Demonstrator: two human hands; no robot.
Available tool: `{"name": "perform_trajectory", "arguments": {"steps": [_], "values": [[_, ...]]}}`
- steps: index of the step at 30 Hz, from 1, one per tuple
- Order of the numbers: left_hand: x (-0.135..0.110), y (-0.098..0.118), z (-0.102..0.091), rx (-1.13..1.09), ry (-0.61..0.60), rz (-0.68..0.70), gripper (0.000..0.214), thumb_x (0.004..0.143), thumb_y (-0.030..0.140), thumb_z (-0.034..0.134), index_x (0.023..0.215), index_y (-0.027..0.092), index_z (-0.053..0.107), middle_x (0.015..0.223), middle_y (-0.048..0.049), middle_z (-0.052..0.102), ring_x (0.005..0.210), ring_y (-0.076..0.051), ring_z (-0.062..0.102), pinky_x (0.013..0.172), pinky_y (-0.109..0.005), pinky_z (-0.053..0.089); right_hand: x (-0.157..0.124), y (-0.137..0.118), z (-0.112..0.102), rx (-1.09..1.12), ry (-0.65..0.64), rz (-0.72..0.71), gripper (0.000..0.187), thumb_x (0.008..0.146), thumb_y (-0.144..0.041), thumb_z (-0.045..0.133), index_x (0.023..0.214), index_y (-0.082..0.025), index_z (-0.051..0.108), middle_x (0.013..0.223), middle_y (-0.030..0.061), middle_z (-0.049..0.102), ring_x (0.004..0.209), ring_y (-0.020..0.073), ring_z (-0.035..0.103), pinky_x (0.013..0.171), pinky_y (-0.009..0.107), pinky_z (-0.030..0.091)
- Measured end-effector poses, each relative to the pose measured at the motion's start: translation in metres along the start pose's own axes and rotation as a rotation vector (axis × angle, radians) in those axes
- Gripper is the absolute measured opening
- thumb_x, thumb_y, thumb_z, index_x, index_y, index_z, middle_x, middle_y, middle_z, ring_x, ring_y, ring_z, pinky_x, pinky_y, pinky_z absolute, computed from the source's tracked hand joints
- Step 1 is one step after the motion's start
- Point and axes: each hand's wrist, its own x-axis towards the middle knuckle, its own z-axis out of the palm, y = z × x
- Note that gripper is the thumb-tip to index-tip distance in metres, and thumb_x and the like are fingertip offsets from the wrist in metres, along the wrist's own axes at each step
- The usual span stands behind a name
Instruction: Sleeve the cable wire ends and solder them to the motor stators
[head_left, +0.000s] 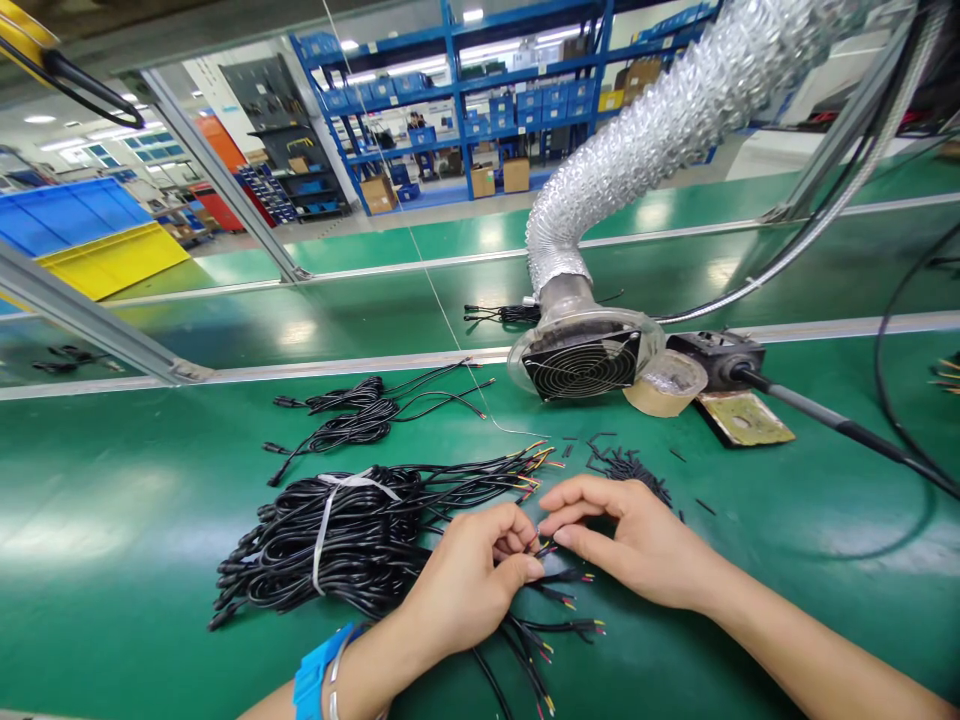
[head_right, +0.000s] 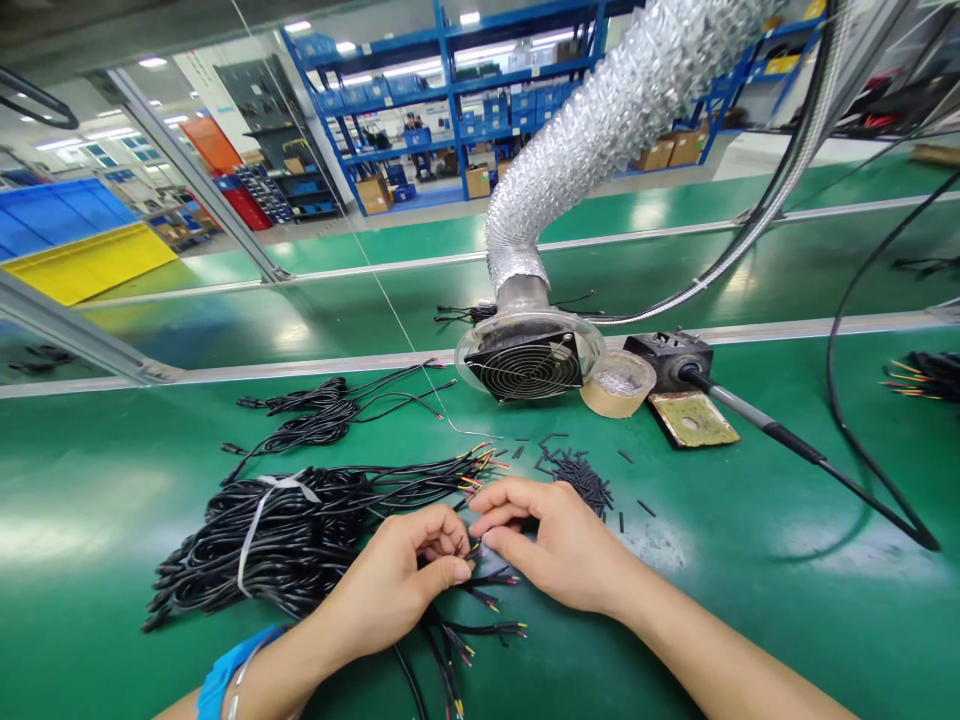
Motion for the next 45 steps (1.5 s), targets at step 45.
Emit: {"name": "perform_trajectory", "arguments": {"steps": [45], "values": [[0.000, -0.002, 0.000, 0.039, 0.027, 0.016, 0.010, 0.078, 0.019, 0.066, 0.079, 0.019, 0.057, 0.070, 0.0047, 0.056, 0.066, -0.012, 0.050, 0.062, -0.023, 0.039, -0.006, -0.008, -0.006, -0.187, 0.052, -0.064, 0.009, 0.089, -0.023, 0.057, 0.083, -0.021, 0.064, 0.081, 0.0007, 0.067, 0.074, 0.0155, 0.059, 0.069, 0.026, 0.047]]}}
